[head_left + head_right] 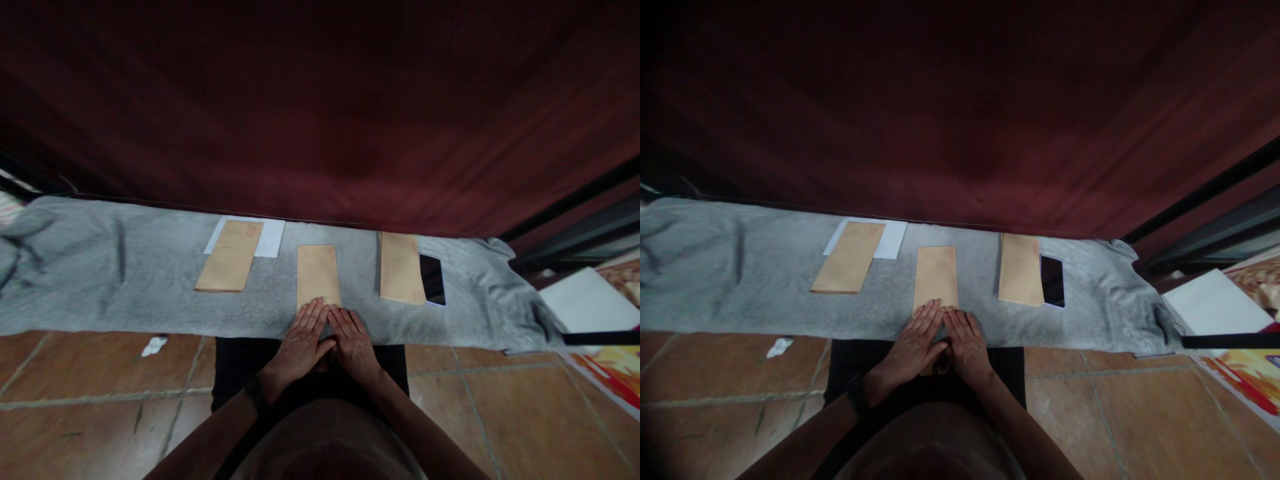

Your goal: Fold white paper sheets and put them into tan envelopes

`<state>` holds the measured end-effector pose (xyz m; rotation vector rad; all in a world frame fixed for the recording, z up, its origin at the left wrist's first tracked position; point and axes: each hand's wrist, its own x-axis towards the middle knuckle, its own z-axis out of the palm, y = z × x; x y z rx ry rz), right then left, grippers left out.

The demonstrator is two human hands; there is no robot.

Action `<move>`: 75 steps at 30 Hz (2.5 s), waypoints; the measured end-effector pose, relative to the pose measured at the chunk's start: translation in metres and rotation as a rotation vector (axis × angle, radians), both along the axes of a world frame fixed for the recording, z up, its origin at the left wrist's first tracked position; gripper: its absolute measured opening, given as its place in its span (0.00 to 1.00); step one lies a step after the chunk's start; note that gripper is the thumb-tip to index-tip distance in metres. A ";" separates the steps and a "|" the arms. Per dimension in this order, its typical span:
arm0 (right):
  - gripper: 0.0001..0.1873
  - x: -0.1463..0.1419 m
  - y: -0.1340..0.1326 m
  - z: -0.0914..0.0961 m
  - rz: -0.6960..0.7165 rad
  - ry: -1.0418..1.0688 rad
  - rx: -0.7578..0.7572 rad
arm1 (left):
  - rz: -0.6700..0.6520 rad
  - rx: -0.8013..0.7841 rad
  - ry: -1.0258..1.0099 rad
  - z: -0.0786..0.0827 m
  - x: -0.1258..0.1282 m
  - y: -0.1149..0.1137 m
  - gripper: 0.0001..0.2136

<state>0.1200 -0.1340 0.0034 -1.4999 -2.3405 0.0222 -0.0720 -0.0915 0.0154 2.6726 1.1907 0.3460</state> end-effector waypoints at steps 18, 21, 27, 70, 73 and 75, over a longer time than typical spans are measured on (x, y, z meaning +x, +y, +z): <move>0.28 0.004 -0.005 0.018 -0.030 0.070 -0.058 | 0.015 0.167 0.128 -0.001 -0.016 -0.015 0.34; 0.28 -0.008 -0.003 0.014 0.022 0.073 -0.090 | 0.020 0.156 0.150 -0.005 -0.015 -0.017 0.34; 0.28 -0.014 -0.007 0.005 -0.016 0.058 -0.068 | -0.015 0.132 0.206 -0.004 -0.014 -0.017 0.37; 0.20 -0.001 0.010 0.015 -0.321 0.213 -0.065 | 0.063 0.186 0.248 0.013 -0.018 -0.003 0.22; 0.16 -0.006 0.023 0.015 -0.359 0.450 -0.093 | 0.124 0.187 0.247 0.017 -0.005 0.005 0.21; 0.13 -0.007 0.029 0.017 -0.362 0.681 -0.176 | 0.130 0.190 0.240 0.020 0.000 0.010 0.18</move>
